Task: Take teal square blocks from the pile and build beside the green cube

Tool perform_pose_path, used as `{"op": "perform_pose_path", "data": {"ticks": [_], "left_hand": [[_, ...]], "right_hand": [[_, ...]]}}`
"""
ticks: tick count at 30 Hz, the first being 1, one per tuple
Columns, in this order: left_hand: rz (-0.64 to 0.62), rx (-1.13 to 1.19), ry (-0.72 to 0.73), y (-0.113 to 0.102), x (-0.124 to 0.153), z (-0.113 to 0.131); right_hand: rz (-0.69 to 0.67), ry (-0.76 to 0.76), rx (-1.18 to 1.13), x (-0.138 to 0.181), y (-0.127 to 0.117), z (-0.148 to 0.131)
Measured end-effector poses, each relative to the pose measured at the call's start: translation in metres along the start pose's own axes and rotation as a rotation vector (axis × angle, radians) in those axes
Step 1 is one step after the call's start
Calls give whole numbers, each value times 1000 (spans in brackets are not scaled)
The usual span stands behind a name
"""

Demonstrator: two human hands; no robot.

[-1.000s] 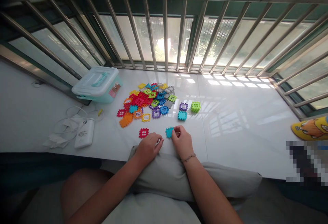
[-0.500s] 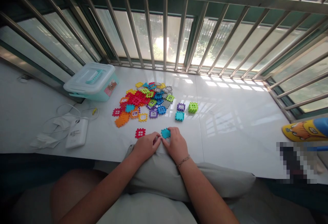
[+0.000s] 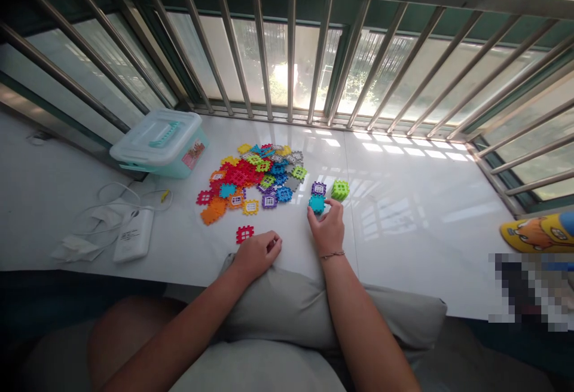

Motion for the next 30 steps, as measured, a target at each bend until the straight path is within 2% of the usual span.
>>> {"op": "perform_pose_path", "data": {"ticks": [7, 30], "left_hand": [[16, 0, 23, 0, 0, 2], [1, -8, 1, -1, 0, 2]], "right_hand": [[-39, -5, 45, 1, 9, 6], [-51, -45, 77, -2, 17, 5]]}}
Point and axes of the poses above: each hand's wrist, its own x-axis away from the middle knuckle, its own y-axis out of the palm, z = x × y, the point moved 9 cm from there along -x, towards the middle knuckle, and after that the axes turned 15 degrees about y, right-handed, at the moved point
